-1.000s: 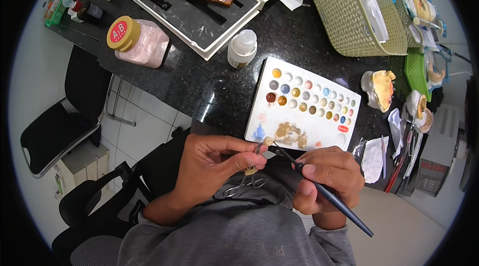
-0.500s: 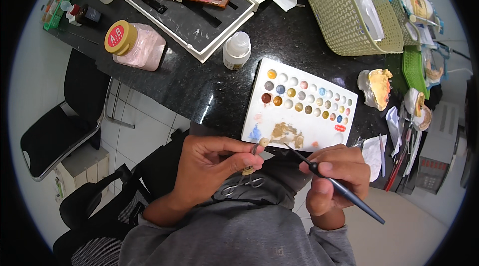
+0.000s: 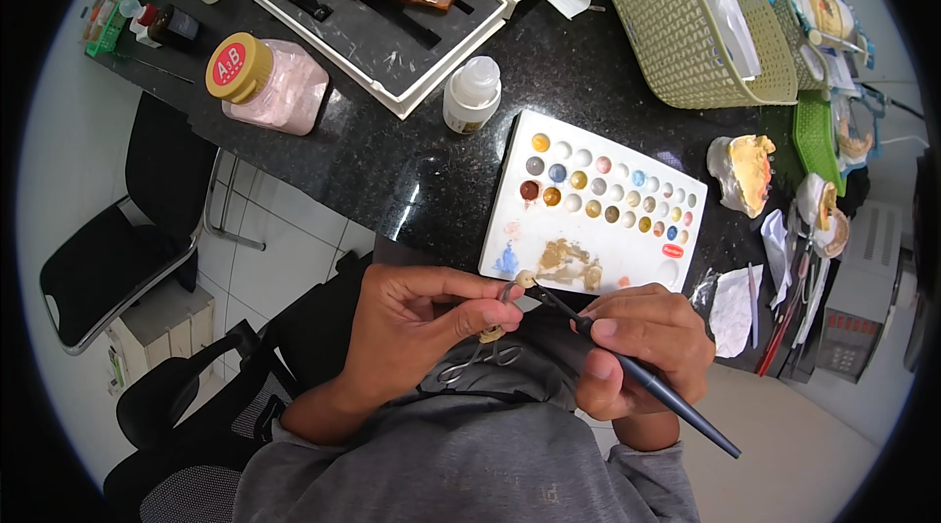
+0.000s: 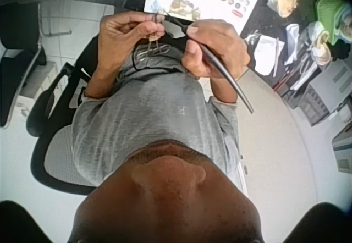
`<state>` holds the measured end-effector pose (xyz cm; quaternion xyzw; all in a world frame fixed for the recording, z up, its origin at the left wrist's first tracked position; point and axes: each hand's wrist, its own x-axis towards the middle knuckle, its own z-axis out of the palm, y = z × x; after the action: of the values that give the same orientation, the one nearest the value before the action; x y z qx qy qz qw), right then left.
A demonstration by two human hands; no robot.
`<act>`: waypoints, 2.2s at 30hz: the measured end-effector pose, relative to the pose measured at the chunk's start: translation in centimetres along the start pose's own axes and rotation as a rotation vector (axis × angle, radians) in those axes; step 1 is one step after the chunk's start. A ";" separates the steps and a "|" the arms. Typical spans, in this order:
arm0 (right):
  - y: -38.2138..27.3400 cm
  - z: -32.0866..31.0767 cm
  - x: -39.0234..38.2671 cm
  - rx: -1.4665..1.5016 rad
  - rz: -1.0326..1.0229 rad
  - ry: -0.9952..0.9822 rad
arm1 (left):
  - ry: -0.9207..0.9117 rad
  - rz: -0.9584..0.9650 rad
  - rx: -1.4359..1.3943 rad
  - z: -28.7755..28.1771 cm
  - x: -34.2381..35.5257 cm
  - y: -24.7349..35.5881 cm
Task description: The person stains an artificial tooth by picking up pigment from a palette with a thin brush and painting it onto the tooth held in a clamp.
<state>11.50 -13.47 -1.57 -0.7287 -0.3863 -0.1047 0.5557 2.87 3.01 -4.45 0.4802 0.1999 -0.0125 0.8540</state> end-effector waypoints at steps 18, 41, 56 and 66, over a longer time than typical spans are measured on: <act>0.2 -0.6 -0.1 0.030 -0.055 -0.119 | -0.022 0.019 0.026 -0.1 0.0 -0.1; 0.2 0.0 2.1 -0.256 0.117 -0.039 | -0.059 -0.013 0.045 -0.4 0.1 0.2; -0.2 -0.4 -0.6 0.082 0.078 0.021 | -0.032 0.009 0.041 -0.2 0.0 -0.1; -0.2 -0.1 -0.2 0.091 0.111 0.030 | -0.023 0.037 0.053 -0.2 0.0 -0.3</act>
<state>11.25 -13.59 -1.47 -0.7214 -0.3415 -0.0671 0.5987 2.75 3.00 -4.72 0.5063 0.1806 -0.0075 0.8432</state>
